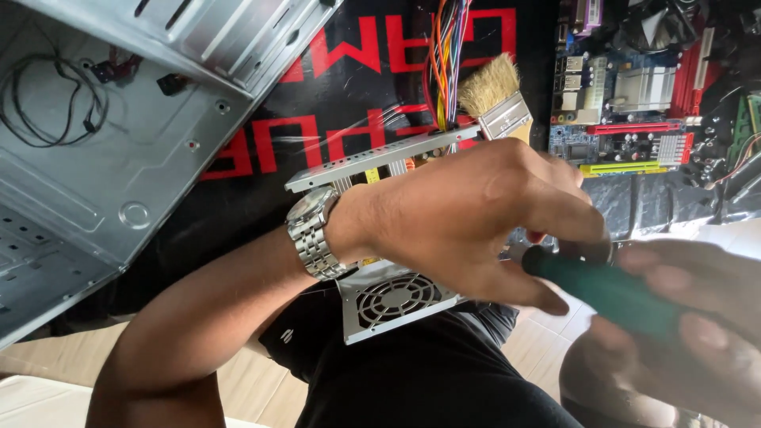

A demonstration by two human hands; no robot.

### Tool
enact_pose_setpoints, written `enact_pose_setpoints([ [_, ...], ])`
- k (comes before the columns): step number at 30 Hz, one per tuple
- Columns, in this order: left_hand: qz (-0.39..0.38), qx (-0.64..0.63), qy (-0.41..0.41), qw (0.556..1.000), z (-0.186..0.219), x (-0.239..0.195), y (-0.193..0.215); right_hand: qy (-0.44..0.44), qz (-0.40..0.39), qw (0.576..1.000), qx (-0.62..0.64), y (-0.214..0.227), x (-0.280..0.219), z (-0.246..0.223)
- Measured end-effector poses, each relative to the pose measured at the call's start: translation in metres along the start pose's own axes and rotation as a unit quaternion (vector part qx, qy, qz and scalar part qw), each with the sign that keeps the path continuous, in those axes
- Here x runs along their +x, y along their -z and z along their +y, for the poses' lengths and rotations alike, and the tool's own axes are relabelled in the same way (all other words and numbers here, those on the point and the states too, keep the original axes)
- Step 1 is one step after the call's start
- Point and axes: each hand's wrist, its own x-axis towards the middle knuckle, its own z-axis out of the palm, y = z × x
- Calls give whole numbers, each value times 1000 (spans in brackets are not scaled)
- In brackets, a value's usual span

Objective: The person cleans a computer power supply unit using a brush and a screwdriver. They brush dust off the internal components and fan, then use the screwdriver to adjust or remove parts of the unit.

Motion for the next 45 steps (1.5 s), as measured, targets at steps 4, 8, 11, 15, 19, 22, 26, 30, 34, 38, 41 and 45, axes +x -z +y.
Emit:
enact_pose_setpoints([
  [4, -14, 20, 19, 1000, -1, 1, 0, -283, -21, 934, 214, 18, -40, 16],
  [8, -22, 10, 26, 999, -1, 0, 1, -532, 84, 807, 244, 7, 8, -37],
  [11, -15, 10, 37, 999, -1, 0, 2, -260, 57, 929, 258, -14, 20, -36],
  [15, -29, 1, 40, 999, -1, 1, 1, 65, -15, 996, -54, -20, 30, -24],
  [19, -45, 13, 60, 997, 1, 1, 1, -66, 9, 998, 17, -9, 3, -21],
  [22, -44, 13, 56, 997, -1, 2, 1, 118, -67, 984, -119, 0, 42, -37],
  [26, -54, 12, 52, 997, 4, 6, 2, -104, 14, 994, -42, -21, 49, -61],
  [30, -69, -21, 50, 996, 4, 7, 2, 77, -63, 994, -39, 4, 46, -38],
  [34, -92, -43, 72, 992, 7, 9, 4, -49, -60, 996, 34, -8, 46, -48],
  [38, -92, -33, 79, 992, 4, 10, 2, 218, -105, 970, 22, 8, 70, -38],
  [41, -92, -35, 86, 991, 7, 9, 4, 110, -165, 980, -25, 14, 76, -56],
  [45, -86, -70, 71, 991, 9, 12, 6, 182, -117, 976, -17, 4, 81, -51],
])
